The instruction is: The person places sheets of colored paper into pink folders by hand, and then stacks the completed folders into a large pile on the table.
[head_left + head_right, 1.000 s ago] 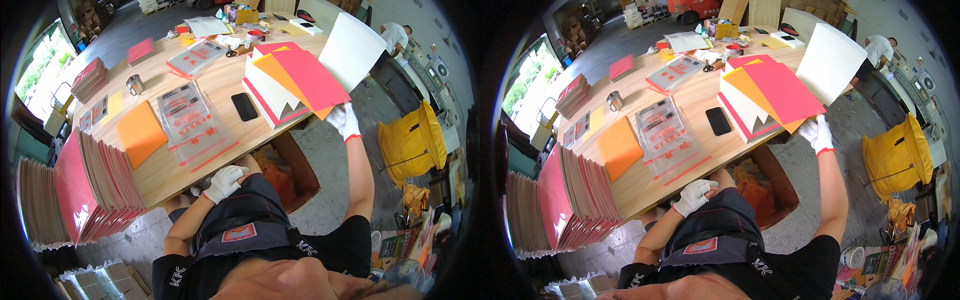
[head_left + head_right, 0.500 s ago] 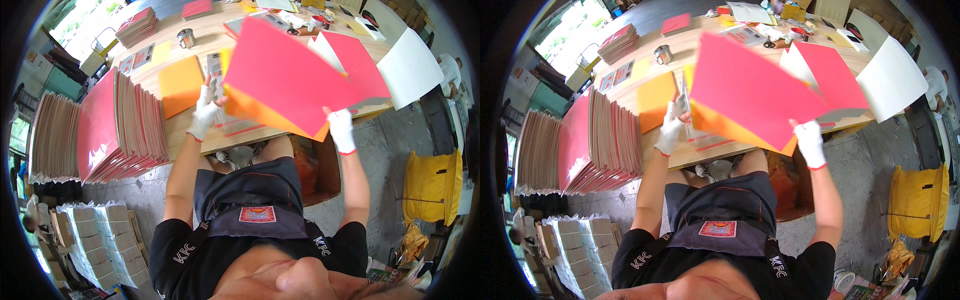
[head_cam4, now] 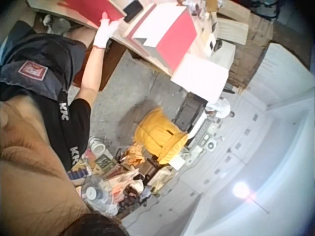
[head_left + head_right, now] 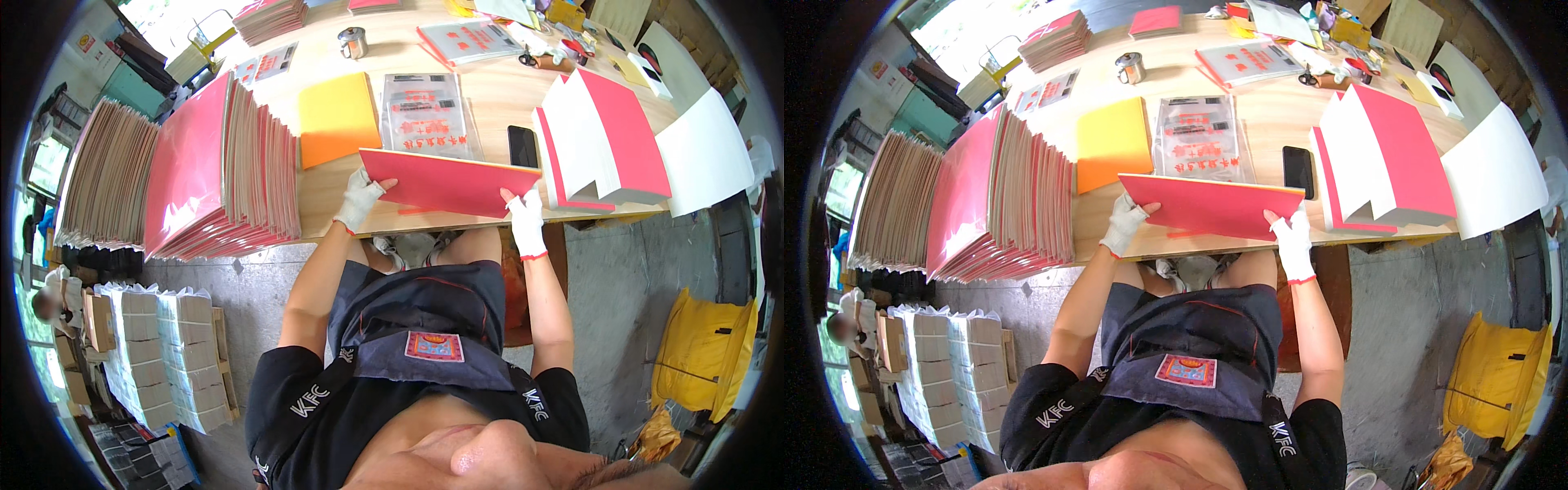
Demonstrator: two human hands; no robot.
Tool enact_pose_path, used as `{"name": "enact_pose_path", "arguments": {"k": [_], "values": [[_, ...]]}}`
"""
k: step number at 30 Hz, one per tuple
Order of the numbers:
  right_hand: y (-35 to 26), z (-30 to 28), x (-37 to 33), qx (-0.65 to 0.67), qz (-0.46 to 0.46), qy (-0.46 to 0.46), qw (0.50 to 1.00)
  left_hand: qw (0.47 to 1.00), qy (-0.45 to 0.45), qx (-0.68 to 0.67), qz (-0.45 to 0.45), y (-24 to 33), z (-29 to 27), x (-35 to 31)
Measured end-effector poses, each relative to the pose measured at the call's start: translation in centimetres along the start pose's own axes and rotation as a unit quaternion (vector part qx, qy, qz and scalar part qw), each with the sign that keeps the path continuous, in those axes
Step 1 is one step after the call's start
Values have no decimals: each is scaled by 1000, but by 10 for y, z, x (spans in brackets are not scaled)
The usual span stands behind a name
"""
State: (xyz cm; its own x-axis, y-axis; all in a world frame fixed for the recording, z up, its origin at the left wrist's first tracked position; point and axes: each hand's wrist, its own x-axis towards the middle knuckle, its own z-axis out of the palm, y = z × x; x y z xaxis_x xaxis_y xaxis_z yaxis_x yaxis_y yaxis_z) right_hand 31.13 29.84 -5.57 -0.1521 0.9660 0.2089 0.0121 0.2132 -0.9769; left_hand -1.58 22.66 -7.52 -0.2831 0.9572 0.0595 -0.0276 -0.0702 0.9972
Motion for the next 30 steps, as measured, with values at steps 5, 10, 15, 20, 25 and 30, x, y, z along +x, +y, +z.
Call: {"name": "enact_pose_path", "arguments": {"k": [5,10,15,20,25,30], "values": [[5,-35,-23,-362,-57,-44,929,999,43,11,14,6,10,-13],[-39,-92,-61,-75,197,-154,965,956,-24,259,133,20,35,-7],[-19,-133,-113,230,287,-59,928,798,-159,552,179,-11,48,-7],[-3,-159,-147,315,332,-97,884,756,-150,601,212,-21,56,6],[-9,-136,-143,295,365,-68,880,784,-131,571,206,-31,47,13],[0,-117,-154,334,317,25,887,831,-115,514,176,-25,34,4]]}}
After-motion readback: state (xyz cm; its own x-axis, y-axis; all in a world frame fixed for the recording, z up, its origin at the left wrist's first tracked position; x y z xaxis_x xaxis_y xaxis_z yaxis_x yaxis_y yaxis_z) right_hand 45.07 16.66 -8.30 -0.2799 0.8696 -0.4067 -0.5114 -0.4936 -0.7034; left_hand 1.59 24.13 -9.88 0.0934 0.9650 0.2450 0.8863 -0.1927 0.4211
